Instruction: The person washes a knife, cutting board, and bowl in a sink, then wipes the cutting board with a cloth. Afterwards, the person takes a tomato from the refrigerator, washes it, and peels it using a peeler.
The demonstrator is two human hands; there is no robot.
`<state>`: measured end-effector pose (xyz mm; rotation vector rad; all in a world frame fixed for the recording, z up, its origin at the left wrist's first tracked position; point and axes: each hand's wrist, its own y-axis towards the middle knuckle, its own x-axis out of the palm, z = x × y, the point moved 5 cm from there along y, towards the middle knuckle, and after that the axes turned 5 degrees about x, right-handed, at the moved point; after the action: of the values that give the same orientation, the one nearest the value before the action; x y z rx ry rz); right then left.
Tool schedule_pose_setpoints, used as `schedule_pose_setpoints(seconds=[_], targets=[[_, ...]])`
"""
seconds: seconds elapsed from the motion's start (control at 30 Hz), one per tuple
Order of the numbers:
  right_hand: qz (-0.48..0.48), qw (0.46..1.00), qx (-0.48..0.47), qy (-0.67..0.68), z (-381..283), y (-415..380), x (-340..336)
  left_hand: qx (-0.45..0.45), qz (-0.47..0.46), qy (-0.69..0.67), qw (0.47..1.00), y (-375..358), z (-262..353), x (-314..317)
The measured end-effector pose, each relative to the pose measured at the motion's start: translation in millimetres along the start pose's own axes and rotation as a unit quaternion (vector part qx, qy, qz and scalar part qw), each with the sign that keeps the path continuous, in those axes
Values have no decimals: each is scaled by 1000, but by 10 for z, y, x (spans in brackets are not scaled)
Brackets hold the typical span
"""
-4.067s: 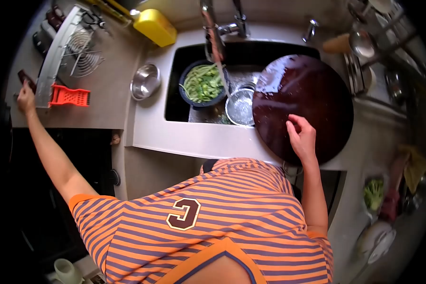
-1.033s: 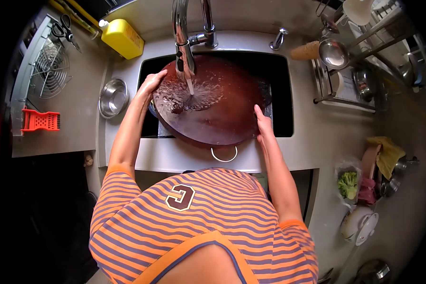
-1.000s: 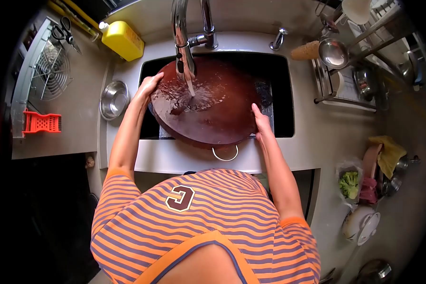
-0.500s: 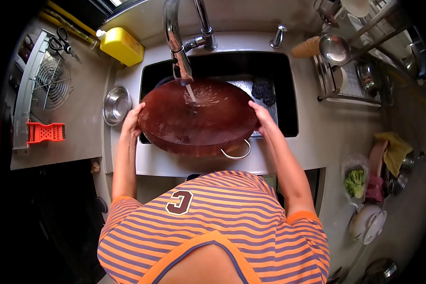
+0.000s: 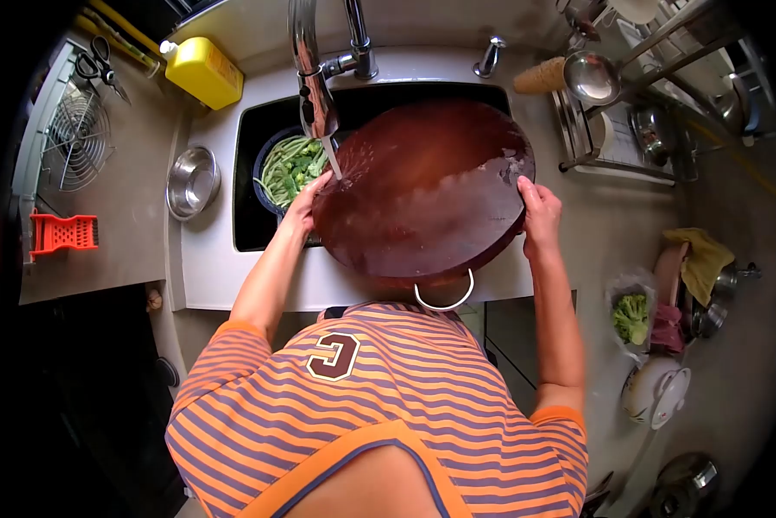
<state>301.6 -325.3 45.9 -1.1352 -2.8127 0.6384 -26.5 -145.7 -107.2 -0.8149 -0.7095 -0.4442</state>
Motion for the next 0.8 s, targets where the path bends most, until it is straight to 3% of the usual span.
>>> schedule_pose_setpoints(seconds=[0.17,0.23,0.43,0.67,0.7,0.8], targets=[[24,998,-46,39,88,-6,-72,47,-59,21,997,458,183,93],[-6,994,6,110,248,39,-68,114,-61,123,984,151,460,500],[-98,959,141,226,957,481,404,257,11,252,933,-459,967,587],[-214,944,176,182,1367,955,1446,429,139,301,840,-1407,1121,746],[-179,968,113,132,1214,881,1514,444,160,311,825,-1478,1154,753],[-197,975,85,63,1066,814,1659,427,200,281,836,-1612,1275,728]])
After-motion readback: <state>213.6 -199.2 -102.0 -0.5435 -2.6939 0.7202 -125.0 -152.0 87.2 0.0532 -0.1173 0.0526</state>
